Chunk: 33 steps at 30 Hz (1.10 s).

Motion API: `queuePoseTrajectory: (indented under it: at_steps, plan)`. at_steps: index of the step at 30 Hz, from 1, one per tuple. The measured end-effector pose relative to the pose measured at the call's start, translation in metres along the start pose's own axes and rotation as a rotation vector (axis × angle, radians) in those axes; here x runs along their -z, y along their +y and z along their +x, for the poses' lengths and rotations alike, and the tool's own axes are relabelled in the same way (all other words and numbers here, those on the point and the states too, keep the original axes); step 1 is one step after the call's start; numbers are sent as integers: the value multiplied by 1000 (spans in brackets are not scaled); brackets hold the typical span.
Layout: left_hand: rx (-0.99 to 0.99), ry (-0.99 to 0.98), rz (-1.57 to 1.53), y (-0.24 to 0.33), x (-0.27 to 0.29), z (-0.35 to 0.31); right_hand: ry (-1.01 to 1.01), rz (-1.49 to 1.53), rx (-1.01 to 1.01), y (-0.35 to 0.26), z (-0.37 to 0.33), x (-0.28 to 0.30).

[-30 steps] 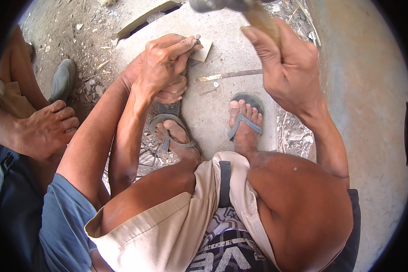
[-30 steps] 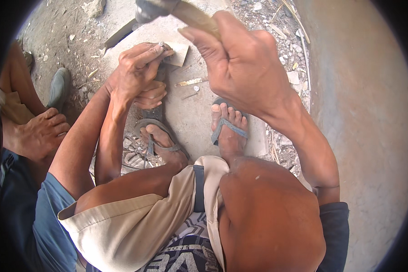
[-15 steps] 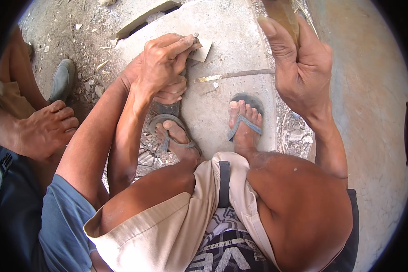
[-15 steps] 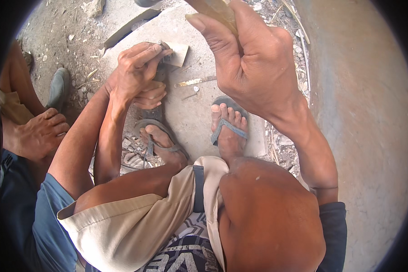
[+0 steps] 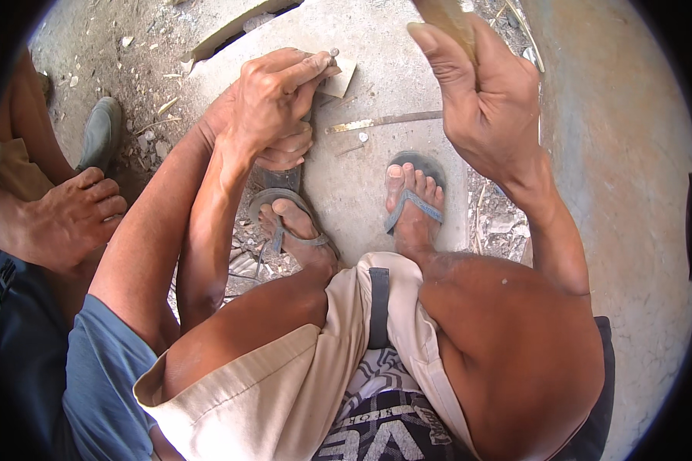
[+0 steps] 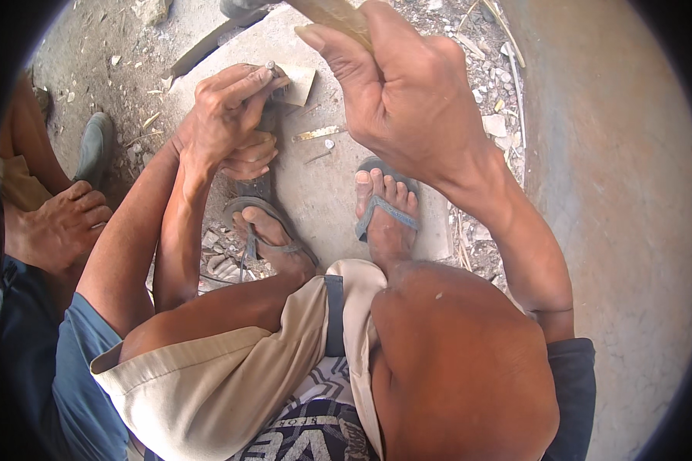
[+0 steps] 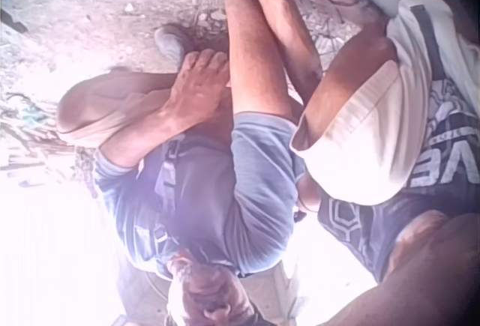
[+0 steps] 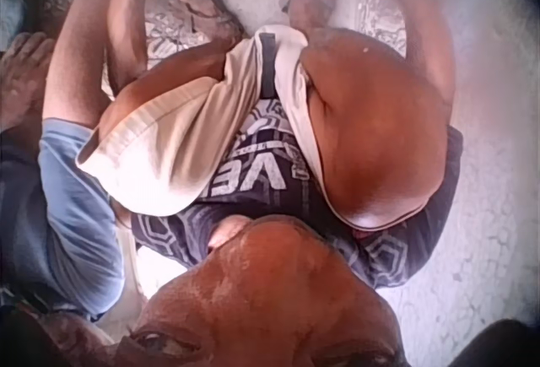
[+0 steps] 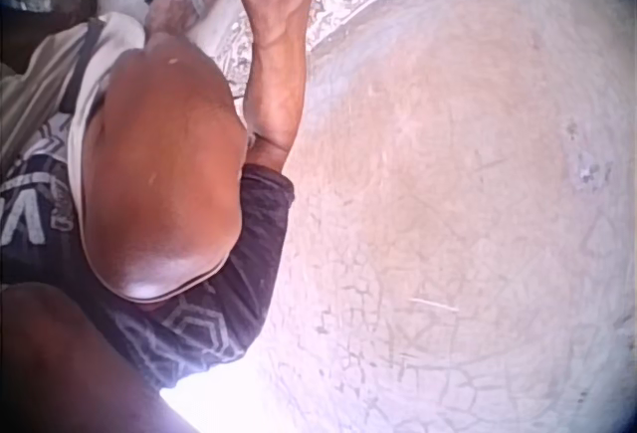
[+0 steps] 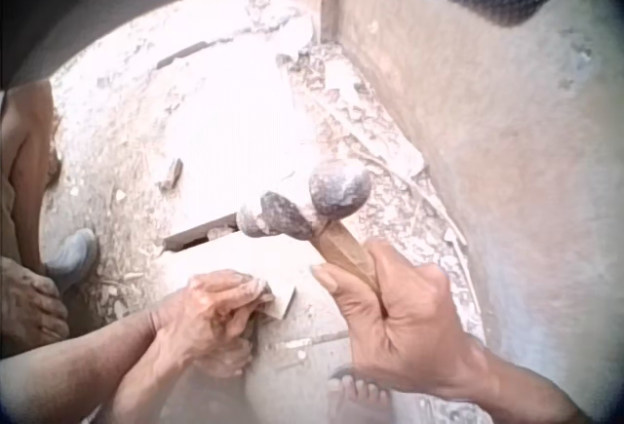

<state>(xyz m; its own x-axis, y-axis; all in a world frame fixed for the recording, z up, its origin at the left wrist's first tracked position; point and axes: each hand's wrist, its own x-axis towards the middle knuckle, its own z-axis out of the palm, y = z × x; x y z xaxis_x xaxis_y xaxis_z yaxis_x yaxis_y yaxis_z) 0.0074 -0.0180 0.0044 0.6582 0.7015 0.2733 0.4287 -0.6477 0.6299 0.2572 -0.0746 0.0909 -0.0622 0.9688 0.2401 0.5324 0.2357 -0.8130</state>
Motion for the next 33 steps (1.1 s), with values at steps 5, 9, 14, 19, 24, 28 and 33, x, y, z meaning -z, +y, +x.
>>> queuePoseTrajectory:
  at_steps: [5,9,14,19,24,28,33]
  plan:
    - [13,0,-36,1,-1,5,-323,-223,-88,14,-7,3]
    - [39,-50,23,6,7,4,-79,-69,-40,-3,8,11]
    - [54,-39,0,8,3,7,-29,-71,-24,9,-1,7]
    - [62,-48,27,6,5,4,-130,-128,-37,4,10,11]
    - [66,-19,-14,6,0,5,43,-6,8,4,4,12]
    - [19,24,-51,3,1,4,-380,-226,-160,17,0,10]
    - [77,-53,25,6,6,-1,50,108,-77,0,10,21]
